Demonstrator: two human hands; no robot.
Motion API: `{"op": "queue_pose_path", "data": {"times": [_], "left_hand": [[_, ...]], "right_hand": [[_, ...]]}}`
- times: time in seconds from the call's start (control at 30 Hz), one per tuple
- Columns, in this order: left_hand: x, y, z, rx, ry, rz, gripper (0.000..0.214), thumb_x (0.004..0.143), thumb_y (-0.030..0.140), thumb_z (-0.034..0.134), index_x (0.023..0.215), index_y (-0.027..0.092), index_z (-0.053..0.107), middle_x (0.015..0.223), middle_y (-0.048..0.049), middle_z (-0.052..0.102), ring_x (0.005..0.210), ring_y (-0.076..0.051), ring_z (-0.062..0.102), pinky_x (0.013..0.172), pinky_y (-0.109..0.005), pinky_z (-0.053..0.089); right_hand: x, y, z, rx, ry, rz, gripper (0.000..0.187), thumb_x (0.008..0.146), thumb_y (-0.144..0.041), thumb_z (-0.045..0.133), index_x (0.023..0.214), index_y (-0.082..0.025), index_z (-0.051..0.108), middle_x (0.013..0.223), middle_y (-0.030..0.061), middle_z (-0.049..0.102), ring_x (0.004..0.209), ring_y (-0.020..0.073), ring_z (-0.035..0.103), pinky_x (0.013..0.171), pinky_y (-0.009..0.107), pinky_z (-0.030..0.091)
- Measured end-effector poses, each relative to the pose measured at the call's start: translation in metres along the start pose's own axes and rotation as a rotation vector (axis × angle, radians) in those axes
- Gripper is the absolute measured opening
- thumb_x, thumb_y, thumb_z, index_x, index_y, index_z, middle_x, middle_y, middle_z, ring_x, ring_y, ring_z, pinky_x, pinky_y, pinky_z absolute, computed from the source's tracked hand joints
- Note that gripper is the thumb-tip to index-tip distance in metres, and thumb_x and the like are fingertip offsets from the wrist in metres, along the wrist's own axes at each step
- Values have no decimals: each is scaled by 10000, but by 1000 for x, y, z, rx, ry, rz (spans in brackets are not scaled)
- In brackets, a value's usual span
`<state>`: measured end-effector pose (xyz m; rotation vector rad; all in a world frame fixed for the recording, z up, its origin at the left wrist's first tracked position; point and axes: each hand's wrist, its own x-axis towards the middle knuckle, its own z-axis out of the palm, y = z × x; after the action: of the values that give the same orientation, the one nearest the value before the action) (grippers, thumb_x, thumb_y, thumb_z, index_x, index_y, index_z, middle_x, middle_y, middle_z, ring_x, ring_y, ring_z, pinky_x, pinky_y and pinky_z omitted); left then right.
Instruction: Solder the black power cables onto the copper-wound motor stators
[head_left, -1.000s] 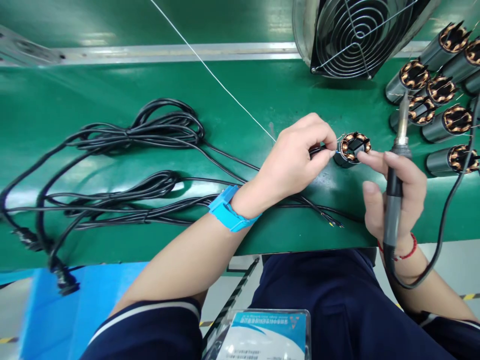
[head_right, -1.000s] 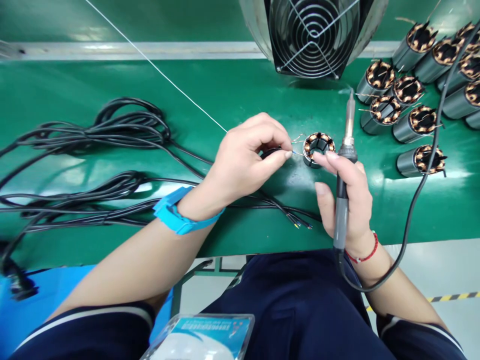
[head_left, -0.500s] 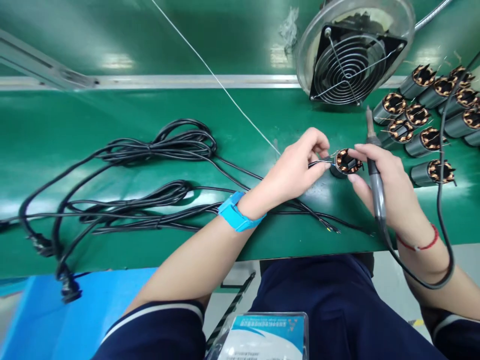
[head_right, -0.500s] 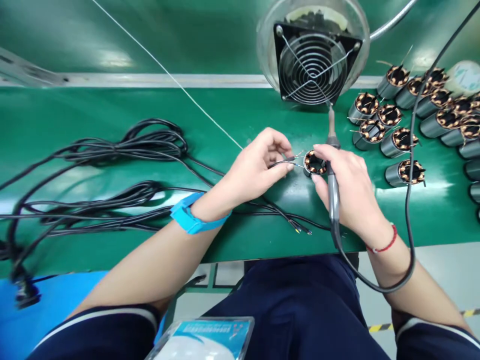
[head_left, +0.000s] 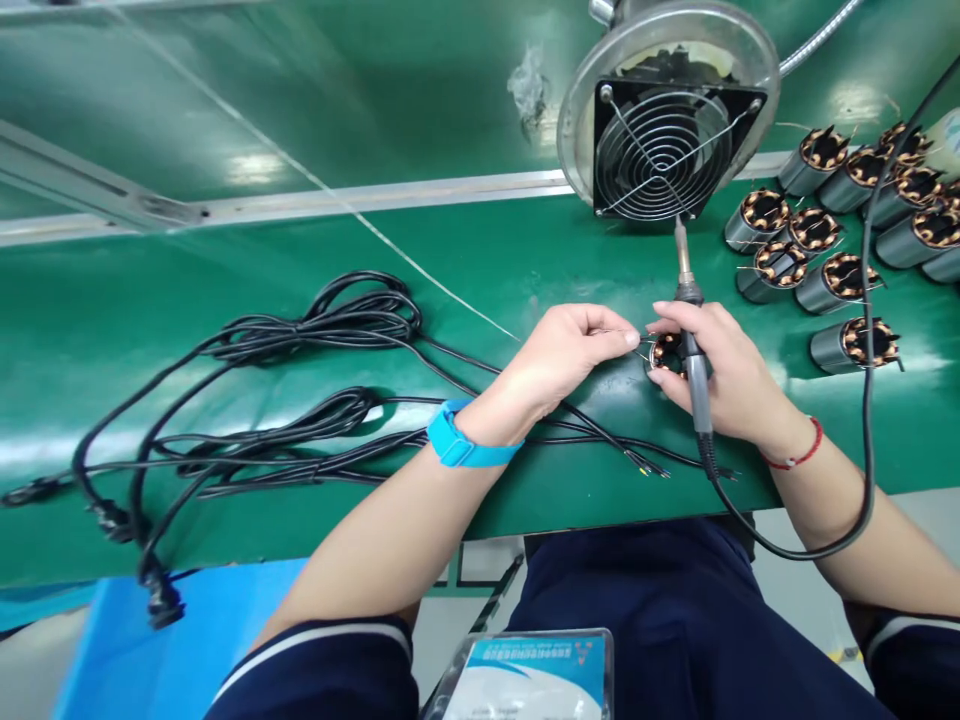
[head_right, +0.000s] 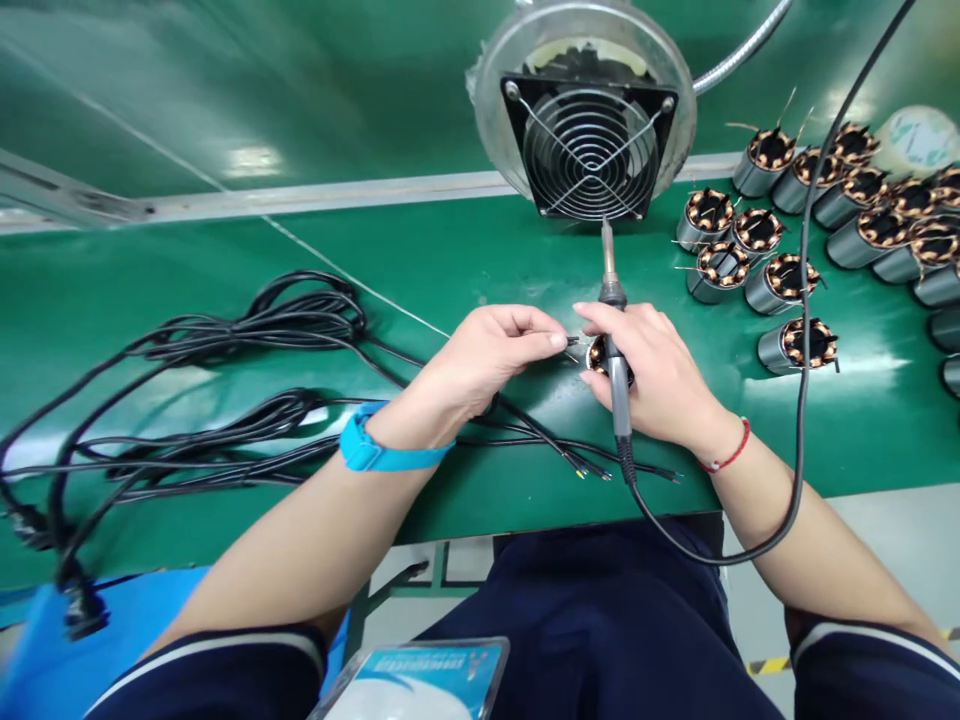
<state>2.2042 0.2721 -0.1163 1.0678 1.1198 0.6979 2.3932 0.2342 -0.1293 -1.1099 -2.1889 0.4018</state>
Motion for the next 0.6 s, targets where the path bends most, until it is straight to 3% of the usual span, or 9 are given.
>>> {"op": "queue_pose_path", "data": {"times": [0.13, 0.33, 0.47, 0.6], "left_hand": [[0, -1, 3, 13, -28, 12, 191, 653, 293, 722, 684, 121, 646, 638, 19, 599, 593, -65, 478, 592, -207, 369], [-5, 6, -4, 103, -105, -65, 184, 672, 292, 677, 657, 144, 568, 525, 72, 432, 467, -35, 292, 474, -207, 198], [-5, 3, -1, 92, -102, -36, 184, 660, 274, 693, 631, 140, 569, 512, 70, 426, 485, -38, 310, 494, -202, 226], [-7, 1, 0, -11, -153, -107, 224, 693, 323, 686, 634, 140, 571, 480, 82, 358, 431, -26, 225, 447, -209, 137]], "right_hand": [[1, 0, -1, 13, 30, -21, 494, 866, -278, 589, 1328, -236, 420, 1141, 59, 641, 995, 234, 560, 879, 395, 481], [0, -1, 3, -15, 58, -39, 502, 884, -296, 568, 1351, -228, 397, 1168, 68, 628, 979, 243, 551, 858, 403, 484], [0, -2, 4, -17, 89, -50, 494, 878, -264, 576, 1341, -227, 408, 1112, 59, 645, 951, 230, 555, 838, 385, 477], [1, -3, 5, -38, 134, -55, 464, 871, -230, 592, 1306, -226, 434, 1023, 43, 675, 886, 217, 564, 797, 373, 460]]}}
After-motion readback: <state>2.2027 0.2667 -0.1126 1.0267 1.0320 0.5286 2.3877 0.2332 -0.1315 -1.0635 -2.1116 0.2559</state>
